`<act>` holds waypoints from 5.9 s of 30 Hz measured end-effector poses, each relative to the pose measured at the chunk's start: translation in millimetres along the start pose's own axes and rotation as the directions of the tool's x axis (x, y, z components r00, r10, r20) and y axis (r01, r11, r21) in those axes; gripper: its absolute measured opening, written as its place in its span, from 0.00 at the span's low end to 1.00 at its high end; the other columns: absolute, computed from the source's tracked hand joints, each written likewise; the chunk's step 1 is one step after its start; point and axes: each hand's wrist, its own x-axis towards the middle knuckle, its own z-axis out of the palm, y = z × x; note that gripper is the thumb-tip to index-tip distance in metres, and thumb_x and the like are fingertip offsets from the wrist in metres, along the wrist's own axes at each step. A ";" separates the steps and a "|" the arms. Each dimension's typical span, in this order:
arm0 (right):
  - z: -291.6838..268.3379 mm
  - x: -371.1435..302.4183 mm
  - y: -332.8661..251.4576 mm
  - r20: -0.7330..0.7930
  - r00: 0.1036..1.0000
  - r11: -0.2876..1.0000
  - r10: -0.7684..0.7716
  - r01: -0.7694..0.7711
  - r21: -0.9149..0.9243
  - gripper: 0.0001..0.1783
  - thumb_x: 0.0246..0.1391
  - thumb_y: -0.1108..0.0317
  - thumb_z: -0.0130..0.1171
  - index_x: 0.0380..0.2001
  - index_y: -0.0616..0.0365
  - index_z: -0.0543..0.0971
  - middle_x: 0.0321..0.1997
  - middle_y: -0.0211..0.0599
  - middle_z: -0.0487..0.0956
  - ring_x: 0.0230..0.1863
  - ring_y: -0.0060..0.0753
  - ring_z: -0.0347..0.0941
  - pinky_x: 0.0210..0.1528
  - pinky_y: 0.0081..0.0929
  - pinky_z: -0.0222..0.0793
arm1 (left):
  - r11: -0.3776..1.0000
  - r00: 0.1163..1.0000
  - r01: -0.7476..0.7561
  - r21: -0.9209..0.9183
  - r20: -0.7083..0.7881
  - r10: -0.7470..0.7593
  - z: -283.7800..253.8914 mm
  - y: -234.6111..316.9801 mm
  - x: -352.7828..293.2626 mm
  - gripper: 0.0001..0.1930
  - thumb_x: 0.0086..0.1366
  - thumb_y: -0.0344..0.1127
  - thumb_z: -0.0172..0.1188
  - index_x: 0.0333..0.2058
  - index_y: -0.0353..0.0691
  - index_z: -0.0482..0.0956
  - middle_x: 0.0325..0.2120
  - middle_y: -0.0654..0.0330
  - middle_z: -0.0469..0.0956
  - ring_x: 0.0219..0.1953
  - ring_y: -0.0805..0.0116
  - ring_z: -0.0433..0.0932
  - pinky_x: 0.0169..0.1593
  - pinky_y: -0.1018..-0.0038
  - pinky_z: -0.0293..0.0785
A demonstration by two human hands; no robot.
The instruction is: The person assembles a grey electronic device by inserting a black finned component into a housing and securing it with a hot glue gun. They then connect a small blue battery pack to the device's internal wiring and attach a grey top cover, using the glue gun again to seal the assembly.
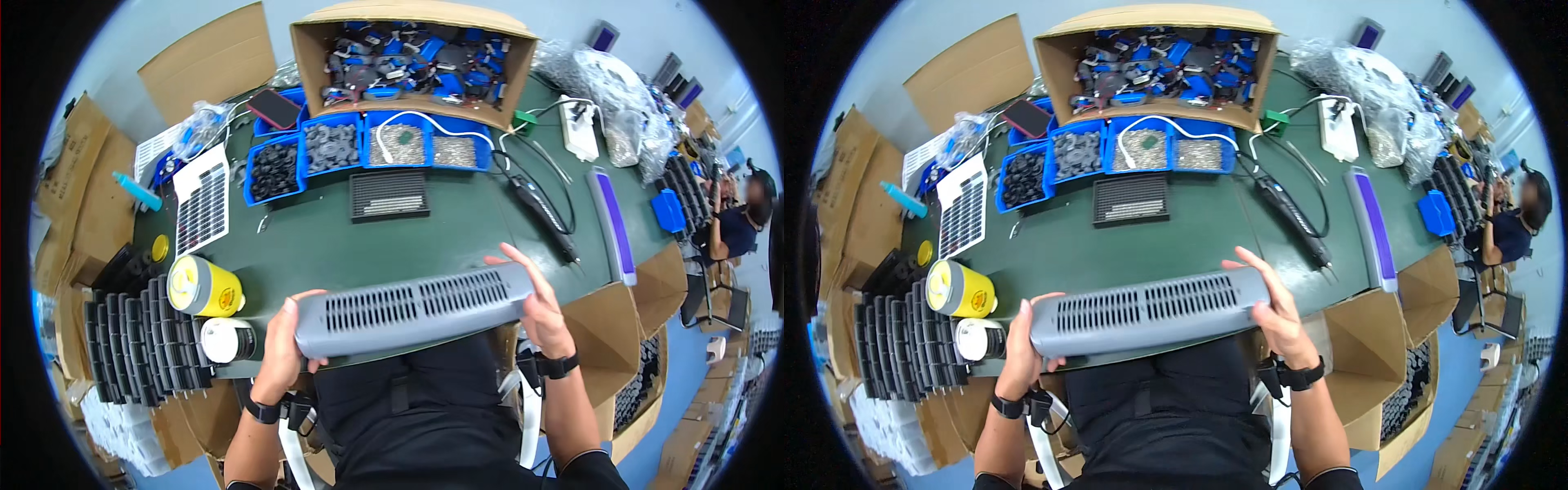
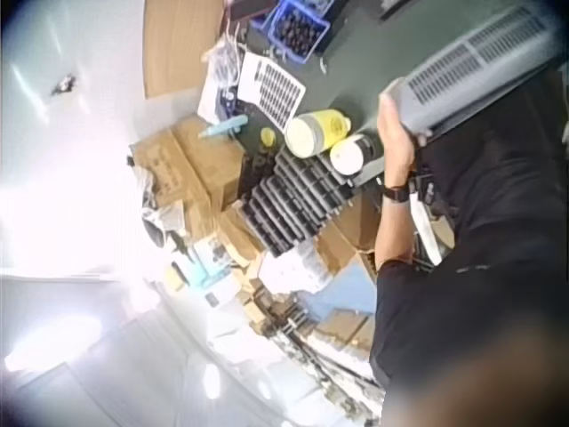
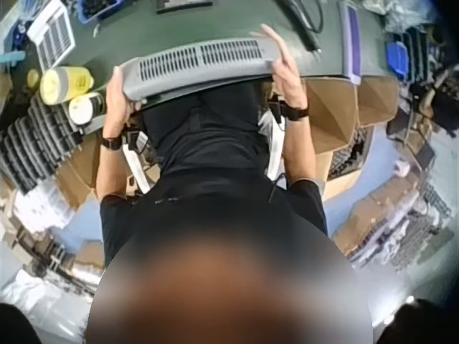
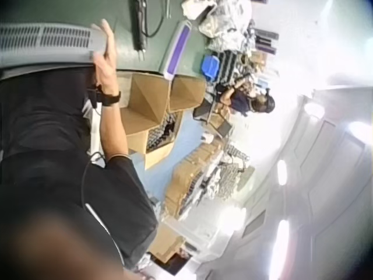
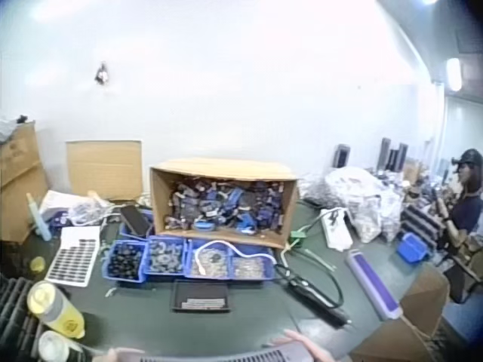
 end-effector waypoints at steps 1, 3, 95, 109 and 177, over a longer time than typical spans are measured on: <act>8.8 8.2 8.0 0.000 1.000 0.998 -0.031 0.031 -0.050 0.54 0.55 0.43 0.70 0.78 0.54 0.60 0.73 0.55 0.68 0.74 0.43 0.63 0.78 0.41 0.48 | 0.995 0.996 0.081 -0.062 -0.018 -0.082 -11.9 2.9 5.2 0.40 0.77 0.71 0.38 0.54 0.34 0.76 0.30 0.55 0.82 0.15 0.70 0.74 0.13 0.78 0.63; 4.3 0.7 -3.6 -0.085 0.996 0.985 0.037 -0.051 -0.166 0.53 0.53 0.54 0.74 0.77 0.55 0.60 0.69 0.51 0.71 0.61 0.40 0.75 0.61 0.37 0.73 | 0.966 0.977 0.208 -0.154 -0.004 -0.212 -1.3 -25.2 12.5 0.41 0.76 0.72 0.38 0.50 0.33 0.77 0.27 0.56 0.81 0.14 0.69 0.74 0.12 0.77 0.62; -310.9 -265.8 103.5 -0.871 0.485 0.275 -0.077 -0.830 -0.486 0.41 0.40 0.45 0.76 0.57 0.52 0.78 0.53 0.55 0.79 0.55 0.58 0.79 0.59 0.47 0.76 | 0.937 0.951 0.071 0.343 0.260 -0.167 152.6 -18.0 45.5 0.14 0.77 0.35 0.57 0.52 0.30 0.80 0.28 0.56 0.83 0.15 0.75 0.77 0.16 0.80 0.73; -308.0 -280.2 273.4 -0.870 0.432 0.253 0.237 -0.892 -0.373 0.44 0.38 0.53 0.77 0.61 0.53 0.76 0.60 0.58 0.76 0.58 0.62 0.78 0.61 0.50 0.76 | 0.911 0.984 0.097 0.402 0.096 -0.147 161.8 -22.2 43.6 0.12 0.77 0.38 0.60 0.44 0.33 0.81 0.21 0.60 0.80 0.09 0.79 0.69 0.11 0.82 0.60; 231.7 17.3 -4.7 0.488 0.596 -0.087 0.638 0.685 -0.723 0.51 0.52 0.57 0.73 0.72 0.75 0.62 0.76 0.74 0.59 0.77 0.73 0.56 0.75 0.52 0.58 | 0.307 0.649 0.683 0.663 -0.357 -0.672 -201.9 -521.3 -145.5 0.22 0.68 0.39 0.59 0.59 0.42 0.81 0.63 0.44 0.75 0.67 0.42 0.72 0.67 0.43 0.69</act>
